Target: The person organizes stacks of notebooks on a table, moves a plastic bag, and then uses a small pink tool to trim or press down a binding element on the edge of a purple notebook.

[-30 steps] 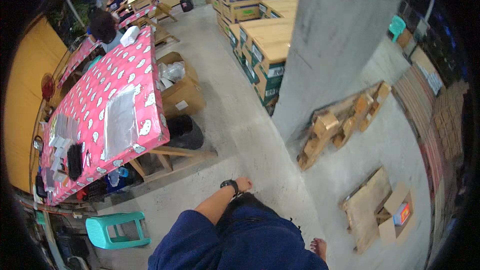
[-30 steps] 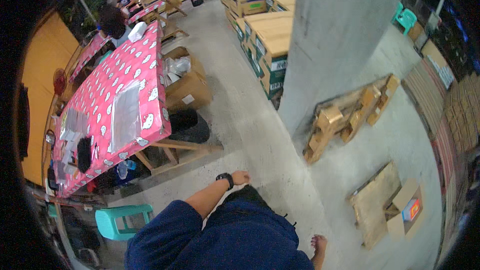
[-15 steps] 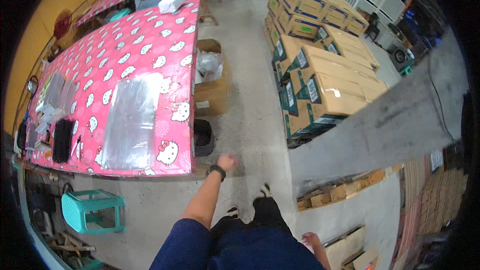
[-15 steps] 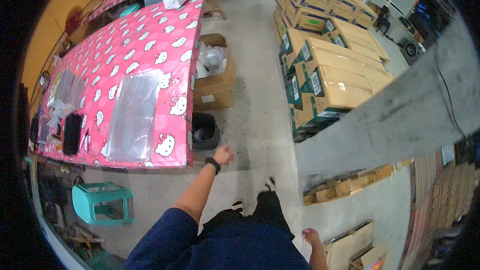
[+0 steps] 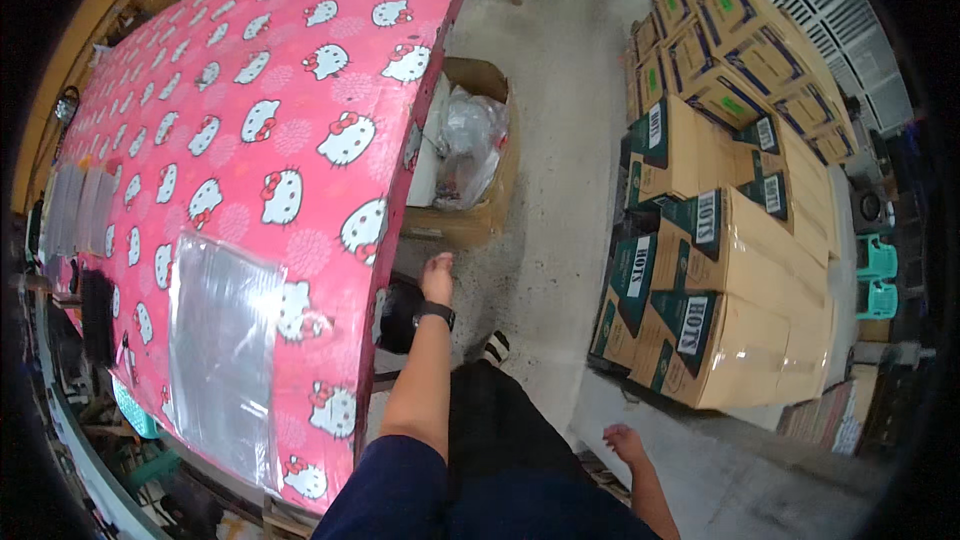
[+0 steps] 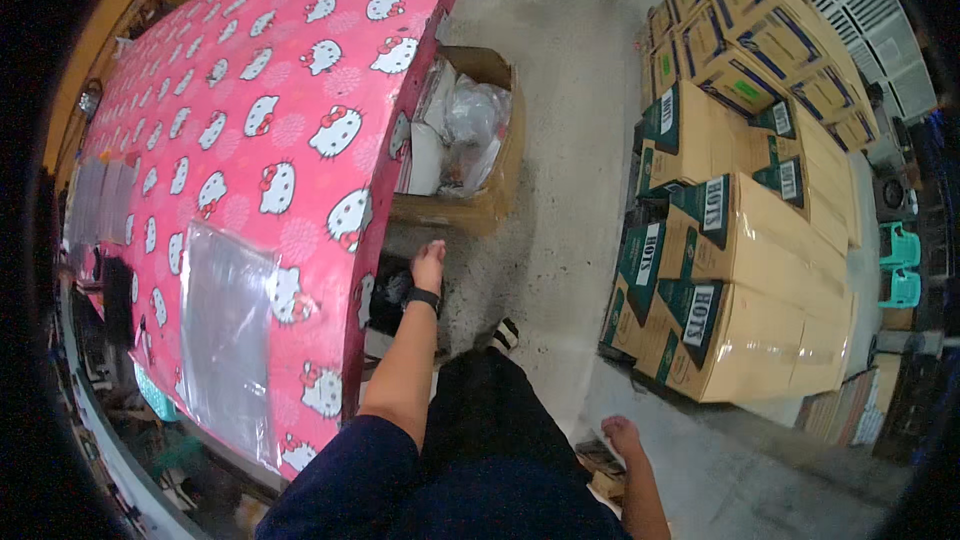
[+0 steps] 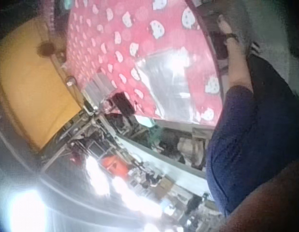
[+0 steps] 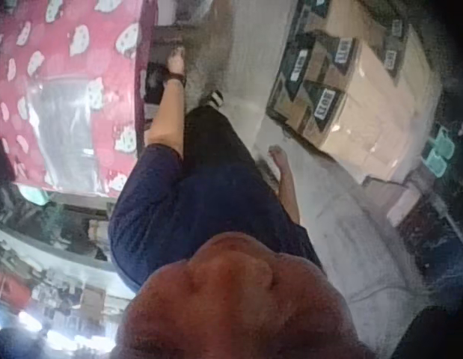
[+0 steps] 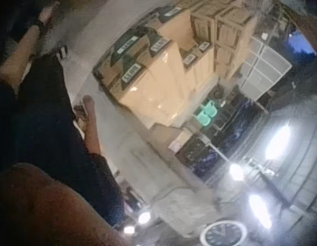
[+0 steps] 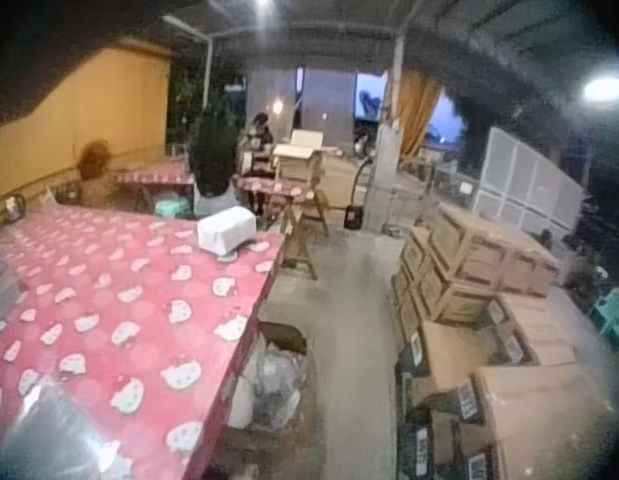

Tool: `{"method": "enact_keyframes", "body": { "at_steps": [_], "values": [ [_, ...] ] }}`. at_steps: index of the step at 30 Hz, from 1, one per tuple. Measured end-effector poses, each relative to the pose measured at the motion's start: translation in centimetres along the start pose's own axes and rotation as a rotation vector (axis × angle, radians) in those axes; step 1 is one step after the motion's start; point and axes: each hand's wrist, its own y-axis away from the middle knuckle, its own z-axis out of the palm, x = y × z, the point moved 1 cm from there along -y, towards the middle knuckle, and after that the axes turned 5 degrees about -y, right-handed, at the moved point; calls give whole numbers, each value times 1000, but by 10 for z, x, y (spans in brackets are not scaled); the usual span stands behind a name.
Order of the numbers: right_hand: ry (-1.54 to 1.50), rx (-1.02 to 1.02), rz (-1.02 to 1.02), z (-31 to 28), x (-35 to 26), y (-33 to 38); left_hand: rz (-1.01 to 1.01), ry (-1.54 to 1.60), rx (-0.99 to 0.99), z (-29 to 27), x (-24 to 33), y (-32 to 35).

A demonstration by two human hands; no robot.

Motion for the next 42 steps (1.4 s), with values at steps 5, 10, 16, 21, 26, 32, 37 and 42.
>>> {"method": "enact_keyframes", "body": {
  "at_steps": [5, 10, 16, 21, 26, 32, 37, 42],
  "values": [
    [-101, 47, 97, -40, -139, -59, 84, -391, 30, 76, 17, -88],
    [27, -54, 52, -52, -213, -138, 455, -659, 183, 90, -14, -223],
    [106, -153, 144, -45, -262, -167, -500, 115, 463, 185, 50, -318],
    [248, -189, -143, -51, -360, -219, -182, 94, 391, 115, 42, -382],
    [334, -204, -322, -33, -489, -269, -59, -210, 93, 188, 92, -297],
    [-171, -332, -511, 13, -642, -323, 268, -984, -202, 243, 130, -152],
    [121, -337, -453, 23, -664, -335, 671, -1353, -237, 280, 137, -82],
    [1, -549, -139, 12, -632, -343, -220, 429, -82, 269, 112, -69]
  ]
}}
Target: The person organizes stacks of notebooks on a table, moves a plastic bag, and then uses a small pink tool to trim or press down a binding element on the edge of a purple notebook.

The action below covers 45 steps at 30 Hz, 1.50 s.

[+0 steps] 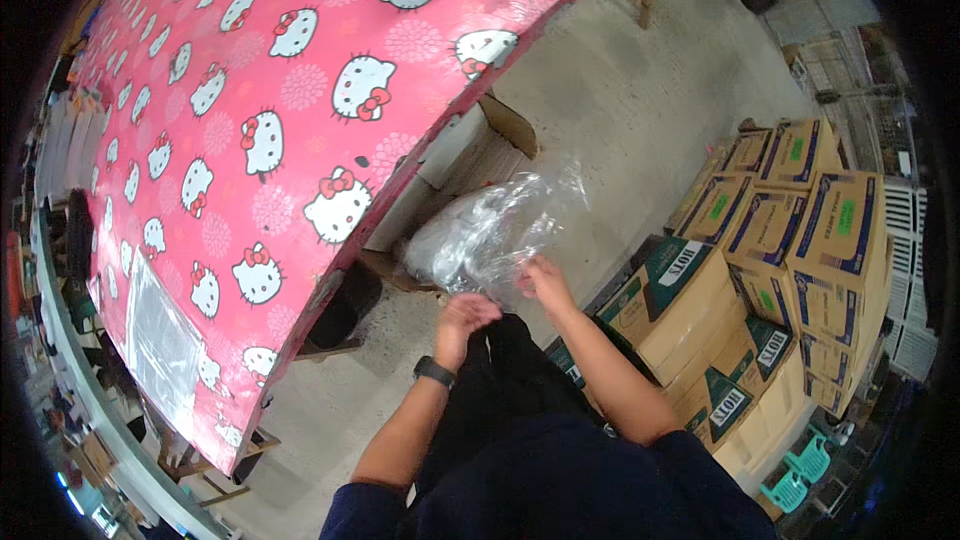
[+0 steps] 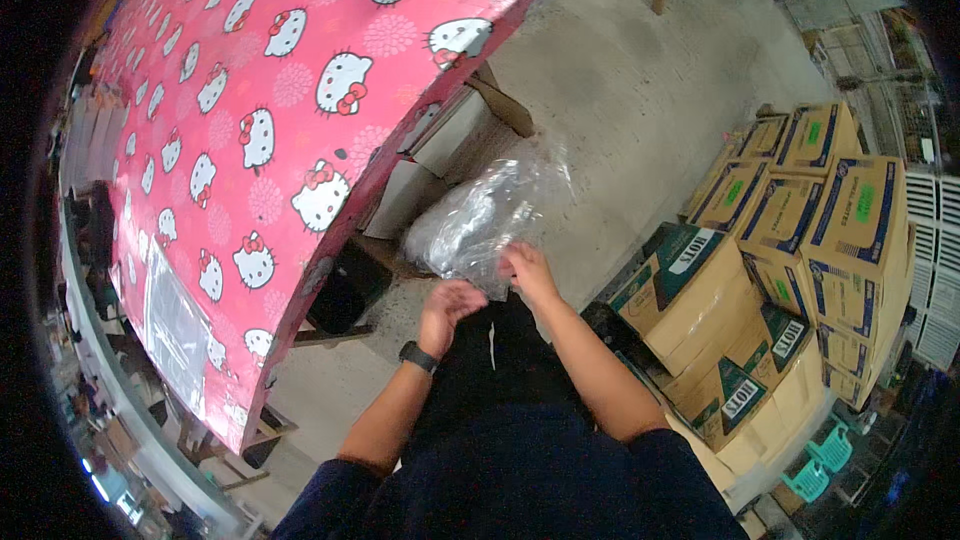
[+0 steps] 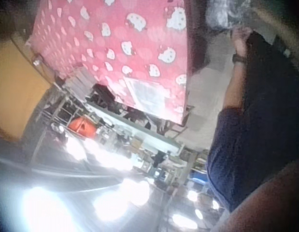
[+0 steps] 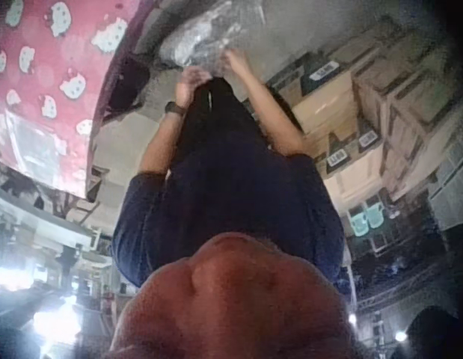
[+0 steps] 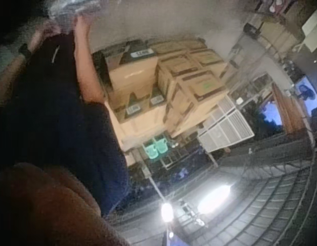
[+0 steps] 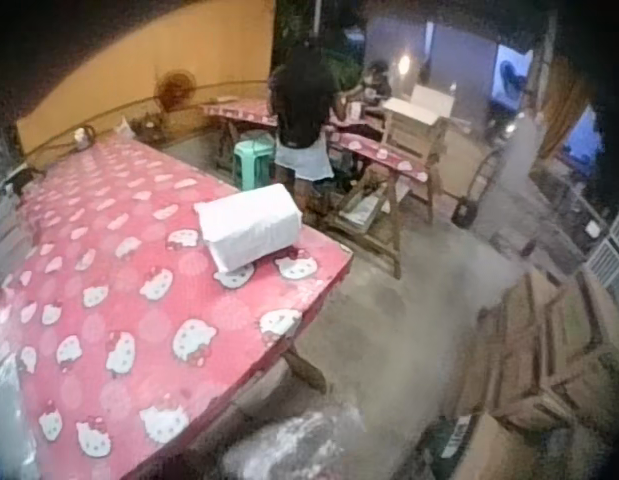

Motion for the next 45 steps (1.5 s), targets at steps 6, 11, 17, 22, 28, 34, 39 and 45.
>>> {"method": "enact_keyframes", "body": {
  "at_steps": [6, 11, 17, 22, 28, 34, 39, 45],
  "values": [
    [97, -70, -88, -3, 16, 8, 163, -138, 315, 24, 75, -60],
    [1201, 22, -315, -10, -80, 87, 108, -959, 0, 57, 61, -56],
    [836, -244, -116, -10, -59, 58, 652, -502, 250, 106, 44, 41],
    [964, -51, -511, 34, 19, -52, 552, -556, -281, 116, 41, 104],
    [1280, 291, -823, 65, 64, -68, 399, -332, -626, 90, 51, 140],
    [1490, 26, -326, 30, 94, -42, 202, -46, -643, 35, 61, 122],
    [1387, -206, -508, 47, 70, -35, 484, -150, 599, -132, 11, 48],
    [1078, -614, -690, 81, 6, 29, 3, -347, 742, -181, -25, 58]
  ]
}}
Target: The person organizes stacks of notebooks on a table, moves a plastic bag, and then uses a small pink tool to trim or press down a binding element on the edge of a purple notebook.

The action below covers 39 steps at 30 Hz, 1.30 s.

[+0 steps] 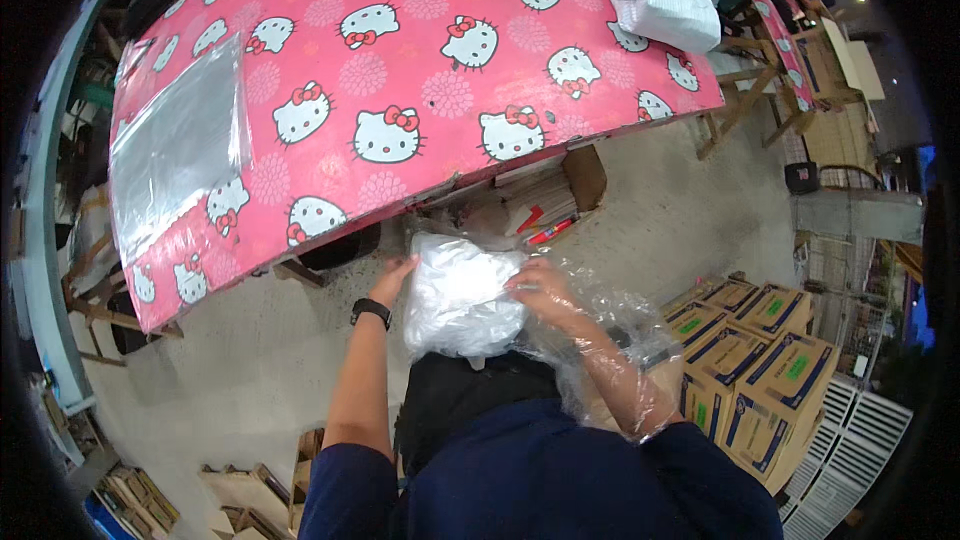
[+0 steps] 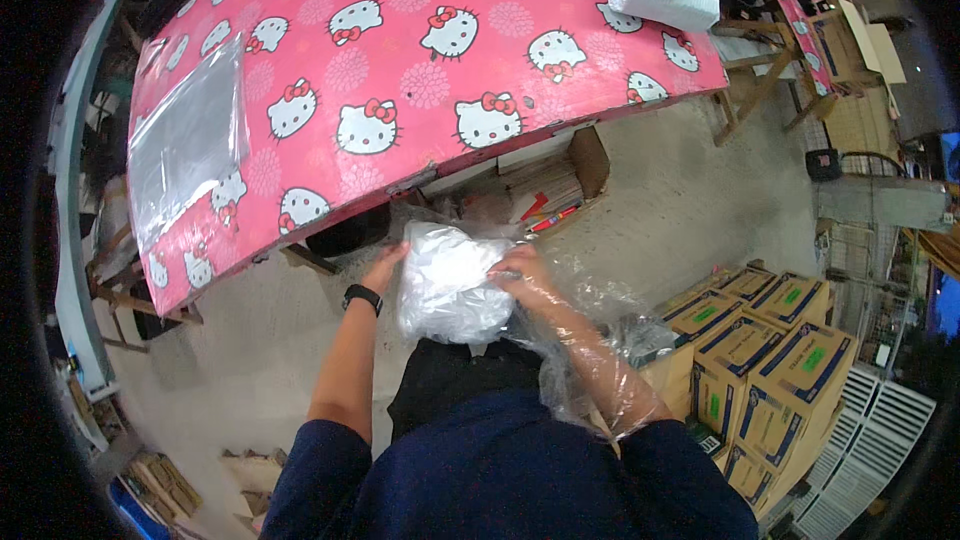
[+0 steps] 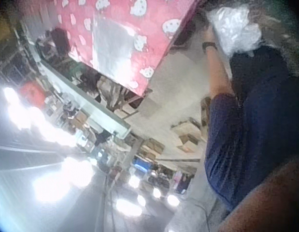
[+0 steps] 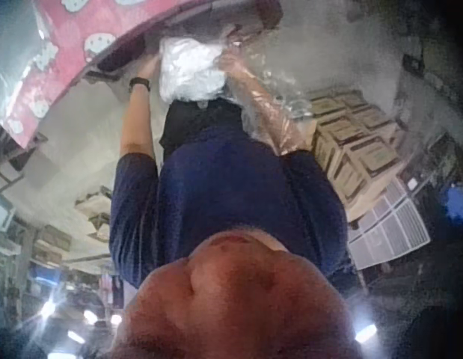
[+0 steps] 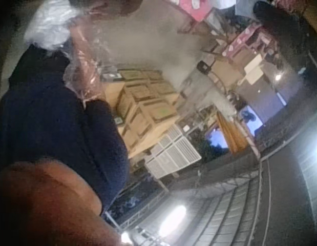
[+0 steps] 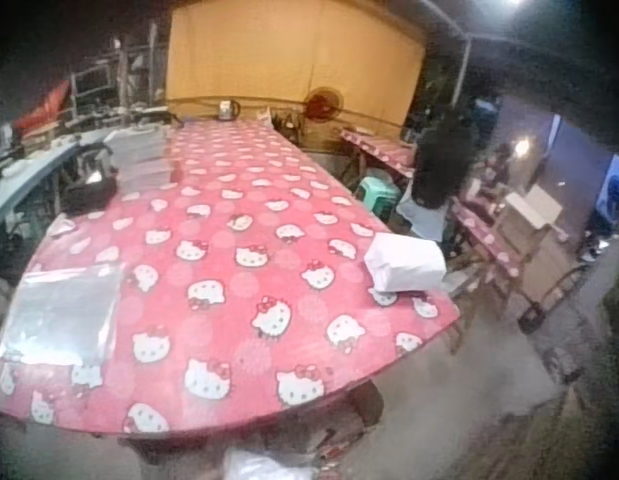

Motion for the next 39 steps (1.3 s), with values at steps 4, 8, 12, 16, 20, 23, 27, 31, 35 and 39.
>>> {"method": "enact_keyframes", "body": {
  "at_steps": [4, 8, 12, 16, 20, 23, 27, 31, 35, 39],
  "values": [
    [-636, 173, 346, -7, 38, 10, -120, 764, -490, 48, 26, 67],
    [-633, 70, 506, 3, 53, 19, -115, 769, -334, 87, 29, 119],
    [-936, -665, 707, 31, 108, 14, 46, 750, -52, 96, -25, 123],
    [-317, -618, 566, 14, 55, 3, 166, 326, 420, 50, -78, 151],
    [-412, -581, 470, -13, 79, -17, 30, 705, 593, 6, -137, 180],
    [-738, -526, 426, -45, 33, -22, -14, 765, 629, 4, -149, 198],
    [-728, -471, 587, -38, 82, -31, -104, 682, 533, 6, -121, 199],
    [-592, -376, 428, -50, 38, -31, -81, 768, 616, 5, -146, 192],
    [-616, -345, 600, -59, 78, -35, -111, 763, 619, -5, -168, 191],
    [-467, -517, 326, -76, 127, -37, -189, 569, 693, -16, -161, 187]
  ]
}}
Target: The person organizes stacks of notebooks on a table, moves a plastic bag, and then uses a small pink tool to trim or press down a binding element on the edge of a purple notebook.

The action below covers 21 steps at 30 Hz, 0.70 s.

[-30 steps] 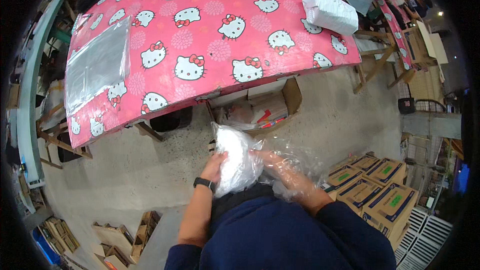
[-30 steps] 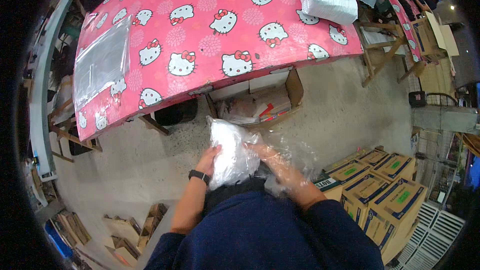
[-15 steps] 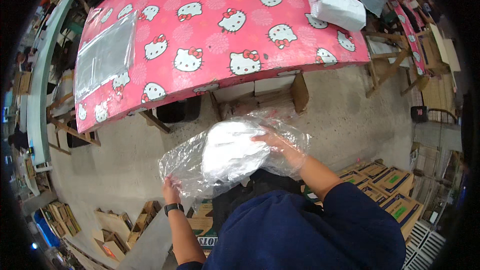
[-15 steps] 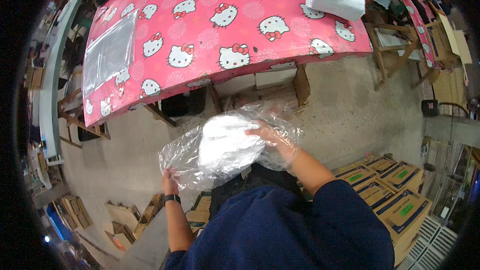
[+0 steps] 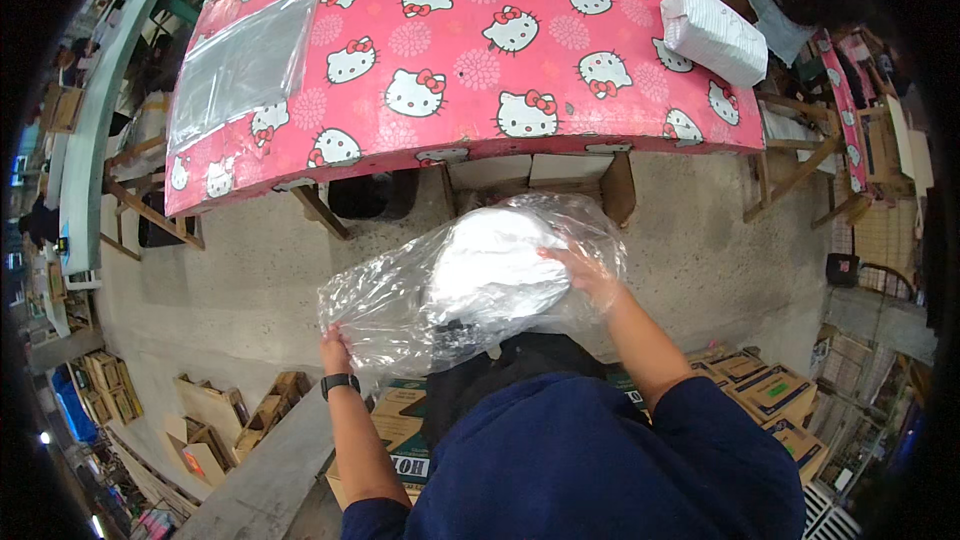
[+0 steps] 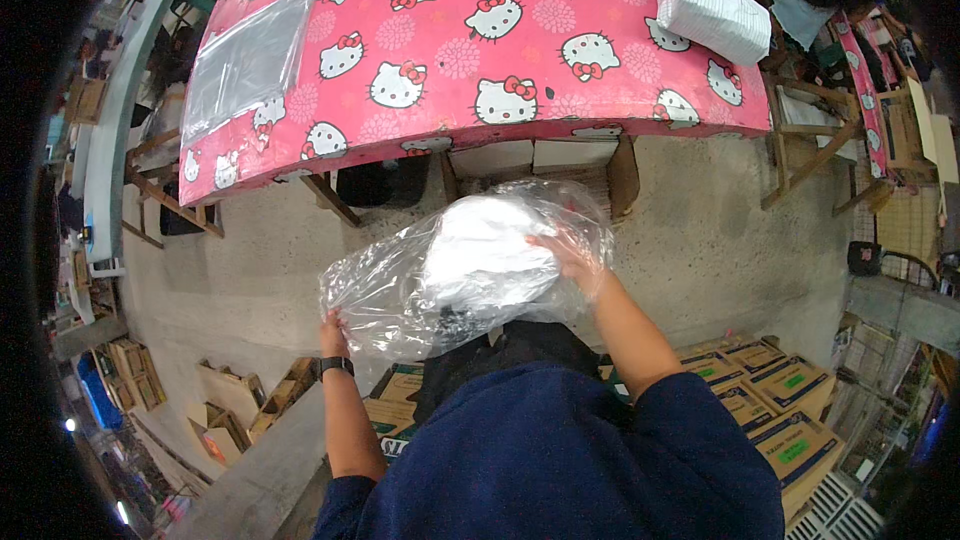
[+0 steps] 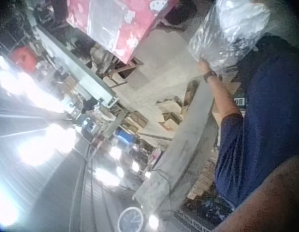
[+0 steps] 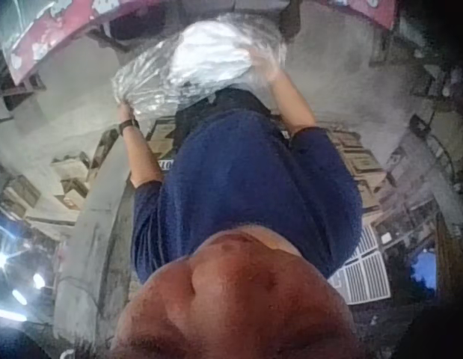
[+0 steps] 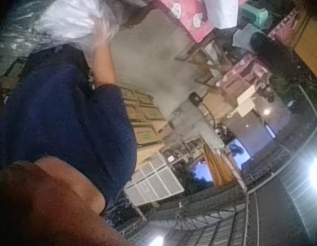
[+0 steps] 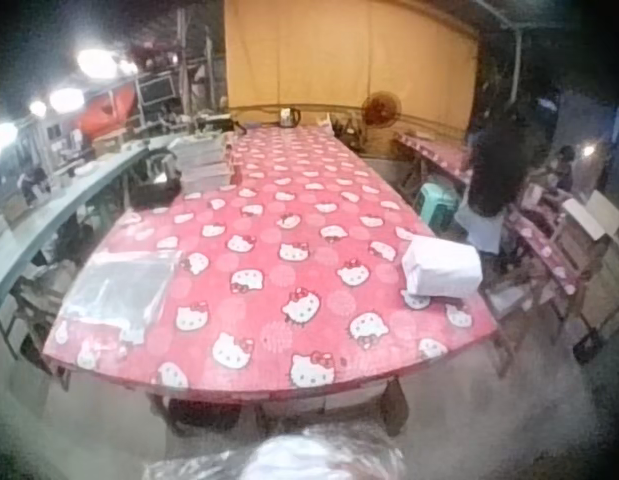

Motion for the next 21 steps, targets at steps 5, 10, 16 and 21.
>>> {"method": "enact_keyframes", "body": {
  "at_steps": [5, 10, 16, 21],
  "values": [
    [-412, 387, 112, -3, -68, 16, 334, -353, 372, -129, -71, -45],
    [-767, 561, -138, -46, -42, -9, 202, -712, 935, -188, -25, -5],
    [-487, 1039, 156, -55, 7, -55, 486, -146, 841, -182, 10, 34],
    [733, 1030, 372, -52, 19, -73, 438, -33, 702, -148, 43, 65]
  ]
}}
